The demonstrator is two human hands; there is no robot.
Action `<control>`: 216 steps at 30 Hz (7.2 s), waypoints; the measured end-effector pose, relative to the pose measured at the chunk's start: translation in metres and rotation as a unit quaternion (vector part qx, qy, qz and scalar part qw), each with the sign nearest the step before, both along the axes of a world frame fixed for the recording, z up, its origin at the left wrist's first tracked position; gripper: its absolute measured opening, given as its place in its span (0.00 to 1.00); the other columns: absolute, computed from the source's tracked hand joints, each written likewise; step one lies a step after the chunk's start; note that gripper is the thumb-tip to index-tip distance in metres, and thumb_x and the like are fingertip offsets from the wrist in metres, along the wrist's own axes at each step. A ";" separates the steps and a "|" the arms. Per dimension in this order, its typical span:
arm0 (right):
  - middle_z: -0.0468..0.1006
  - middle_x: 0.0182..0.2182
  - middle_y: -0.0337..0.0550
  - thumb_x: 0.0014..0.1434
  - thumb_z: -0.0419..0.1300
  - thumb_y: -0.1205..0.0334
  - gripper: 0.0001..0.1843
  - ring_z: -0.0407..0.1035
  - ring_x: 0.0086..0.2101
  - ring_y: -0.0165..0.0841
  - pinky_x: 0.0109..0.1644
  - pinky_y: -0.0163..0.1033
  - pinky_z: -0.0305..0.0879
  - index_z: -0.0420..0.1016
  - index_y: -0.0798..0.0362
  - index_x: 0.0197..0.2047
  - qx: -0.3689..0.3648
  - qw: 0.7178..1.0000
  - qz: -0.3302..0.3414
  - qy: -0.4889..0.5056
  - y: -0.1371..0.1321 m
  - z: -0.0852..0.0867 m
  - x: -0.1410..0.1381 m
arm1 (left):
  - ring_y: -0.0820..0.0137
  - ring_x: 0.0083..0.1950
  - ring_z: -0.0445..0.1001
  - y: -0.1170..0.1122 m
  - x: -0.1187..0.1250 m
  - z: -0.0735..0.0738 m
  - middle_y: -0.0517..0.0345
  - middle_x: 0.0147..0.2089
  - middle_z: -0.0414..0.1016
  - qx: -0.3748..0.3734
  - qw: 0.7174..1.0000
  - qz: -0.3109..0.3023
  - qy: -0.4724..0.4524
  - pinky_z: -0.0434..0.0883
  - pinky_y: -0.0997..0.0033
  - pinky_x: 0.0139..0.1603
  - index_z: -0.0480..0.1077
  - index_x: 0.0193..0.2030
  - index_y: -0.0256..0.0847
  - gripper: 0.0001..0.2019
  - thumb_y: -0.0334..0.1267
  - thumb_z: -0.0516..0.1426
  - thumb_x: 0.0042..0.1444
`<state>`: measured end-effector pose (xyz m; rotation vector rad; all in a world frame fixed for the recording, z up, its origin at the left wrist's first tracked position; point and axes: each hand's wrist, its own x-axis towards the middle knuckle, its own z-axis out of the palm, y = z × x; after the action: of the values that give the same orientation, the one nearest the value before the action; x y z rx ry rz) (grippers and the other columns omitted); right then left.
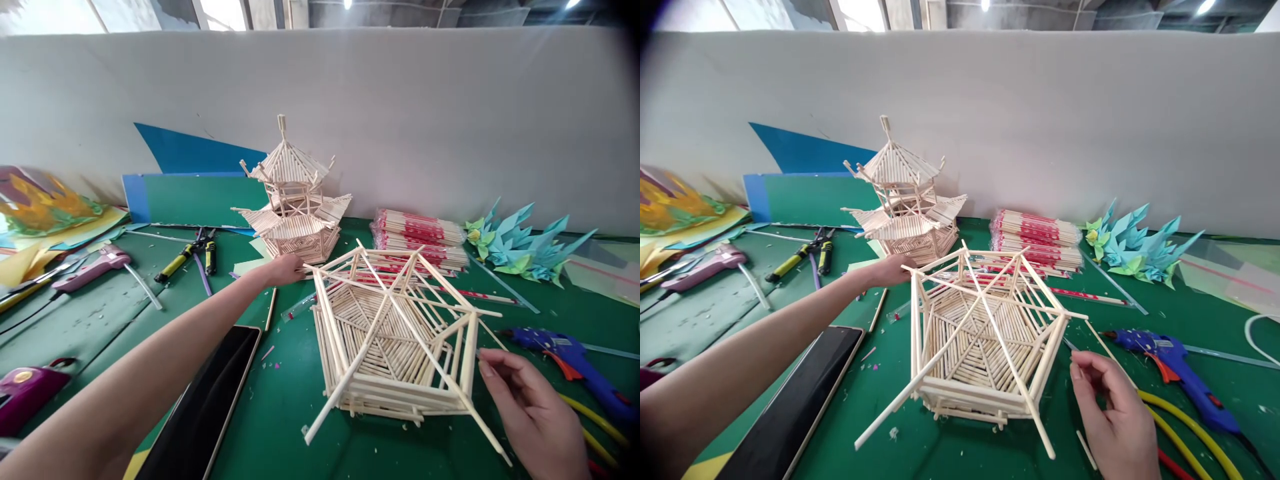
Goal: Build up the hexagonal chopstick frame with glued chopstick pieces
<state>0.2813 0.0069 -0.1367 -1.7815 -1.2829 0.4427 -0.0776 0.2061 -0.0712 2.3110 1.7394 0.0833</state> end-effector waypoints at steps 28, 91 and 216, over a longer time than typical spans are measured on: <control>0.72 0.30 0.42 0.57 0.56 0.53 0.12 0.65 0.27 0.32 0.30 0.37 0.64 0.70 0.51 0.40 0.054 0.996 0.068 0.011 0.002 0.006 -0.006 | 0.64 0.46 0.72 -0.060 -0.016 -0.010 0.51 0.50 0.69 -0.093 0.977 0.174 0.084 0.71 0.57 0.44 0.65 0.51 0.37 0.15 0.40 0.54 0.58; 0.74 0.33 0.38 0.59 0.53 0.65 0.06 0.69 0.30 0.30 0.34 0.34 0.67 0.70 0.49 0.38 -0.030 0.937 0.333 -0.104 -0.018 0.041 -0.033 | 0.63 0.30 0.72 -0.218 0.133 -0.017 0.50 0.32 0.72 -0.004 0.987 -0.158 0.012 0.70 0.64 0.31 0.68 0.32 0.37 0.09 0.31 0.48 0.58; 0.73 0.45 0.45 0.61 0.56 0.59 0.13 0.71 0.40 0.34 0.42 0.45 0.69 0.69 0.55 0.48 -0.315 0.845 0.188 -0.390 0.122 0.063 0.046 | 0.59 0.47 0.72 -0.209 0.112 -0.055 0.40 0.49 0.71 0.329 0.911 -0.173 -0.179 0.70 0.60 0.44 0.64 0.51 0.35 0.15 0.29 0.48 0.57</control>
<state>0.3270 0.1287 -0.0741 -2.3851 -2.2854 0.3844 0.0343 -0.0031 -0.1259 2.7679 1.2058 1.1027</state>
